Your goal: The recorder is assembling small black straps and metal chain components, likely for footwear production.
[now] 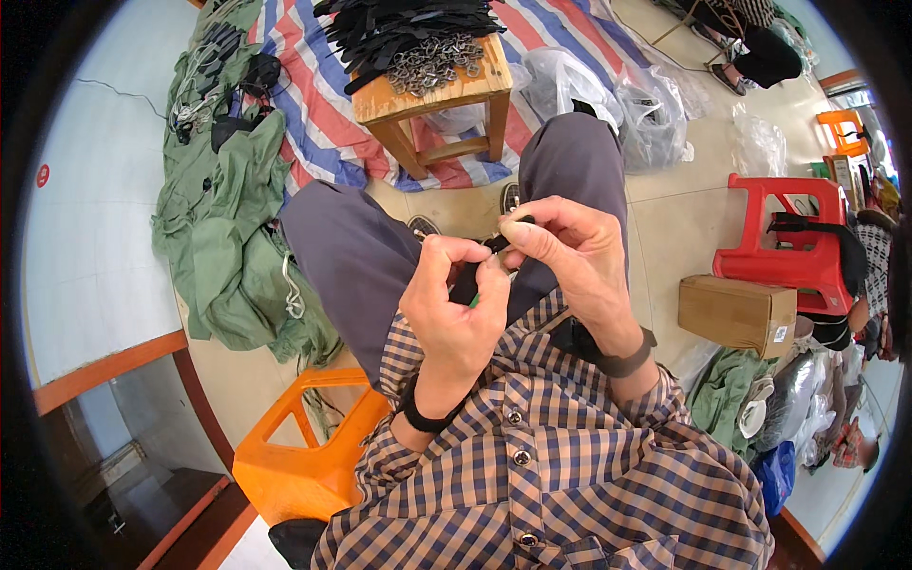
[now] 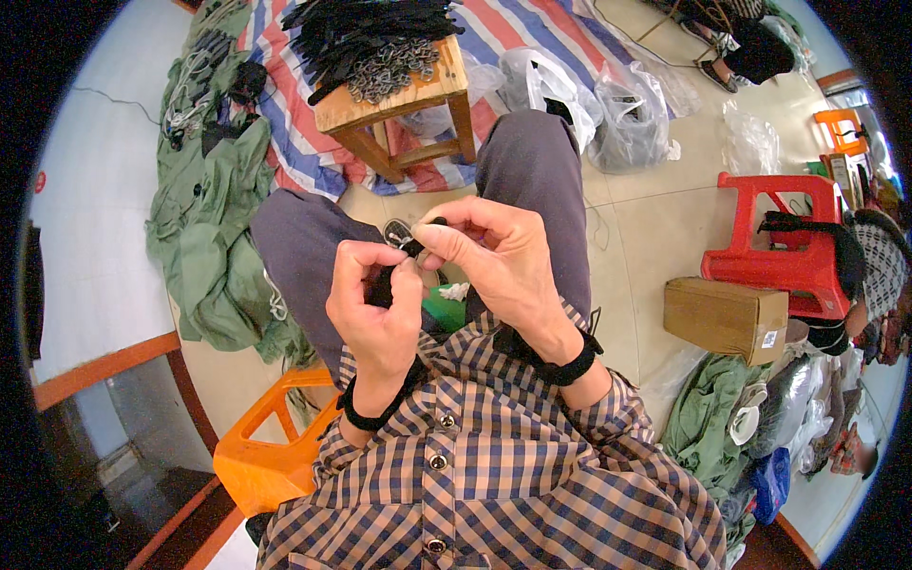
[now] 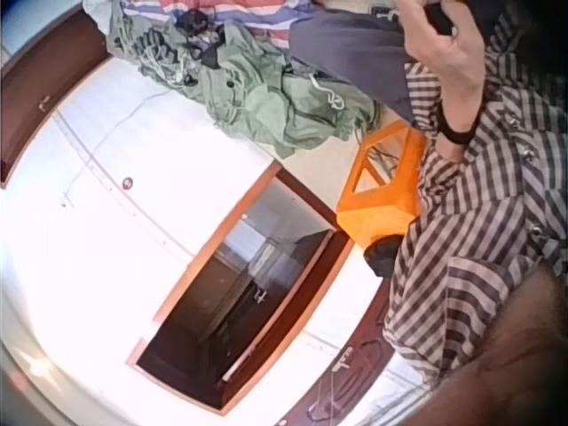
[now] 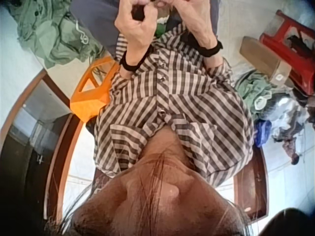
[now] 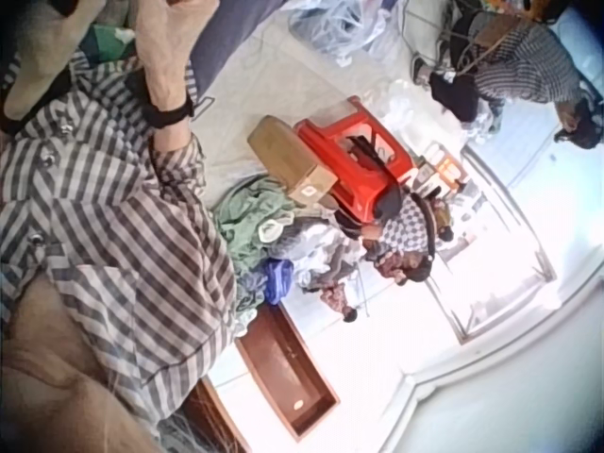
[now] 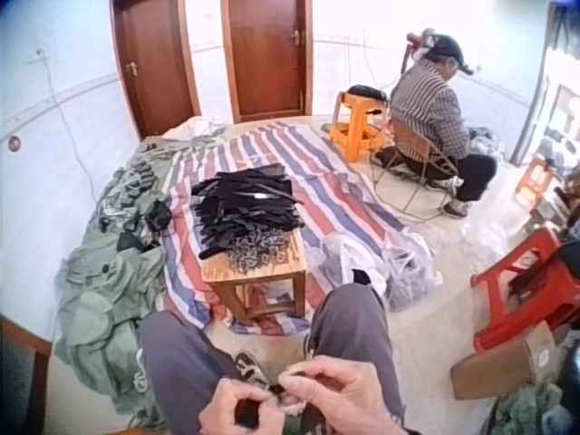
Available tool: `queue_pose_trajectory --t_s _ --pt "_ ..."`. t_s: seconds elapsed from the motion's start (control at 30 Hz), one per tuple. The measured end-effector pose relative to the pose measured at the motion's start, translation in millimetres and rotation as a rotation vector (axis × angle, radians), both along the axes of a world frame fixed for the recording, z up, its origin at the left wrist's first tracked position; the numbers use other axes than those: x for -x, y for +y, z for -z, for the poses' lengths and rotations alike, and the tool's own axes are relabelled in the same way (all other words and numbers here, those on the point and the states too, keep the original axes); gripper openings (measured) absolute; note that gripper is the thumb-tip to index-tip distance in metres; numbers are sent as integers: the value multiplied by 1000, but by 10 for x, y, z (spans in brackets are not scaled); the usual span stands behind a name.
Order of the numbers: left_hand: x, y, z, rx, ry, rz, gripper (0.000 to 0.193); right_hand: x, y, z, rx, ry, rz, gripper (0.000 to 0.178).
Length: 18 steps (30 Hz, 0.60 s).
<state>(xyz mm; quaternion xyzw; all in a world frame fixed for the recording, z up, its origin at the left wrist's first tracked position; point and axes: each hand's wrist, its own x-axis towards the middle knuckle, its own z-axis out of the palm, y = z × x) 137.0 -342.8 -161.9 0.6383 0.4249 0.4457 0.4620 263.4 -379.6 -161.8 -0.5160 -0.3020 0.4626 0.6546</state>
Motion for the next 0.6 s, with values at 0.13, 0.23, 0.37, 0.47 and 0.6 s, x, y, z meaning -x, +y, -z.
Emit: queue_pose_trajectory --t_s 0.13,0.23,0.37,0.47,0.6 --pt "35 54 -61 -238 82 107 16 -118 26 -24 24 117 -110 14" --pt "120 102 -34 -210 74 249 19 -150 14 -63 40 140 -129 12" --pt "125 111 -70 -373 137 294 20 -188 -10 -121 79 71 -133 11" --pt "79 105 -61 -411 141 269 19 -198 16 -217 69 -88 -131 13" --pt "126 119 -117 -415 171 270 17 -157 39 -221 34 -74 -113 13"
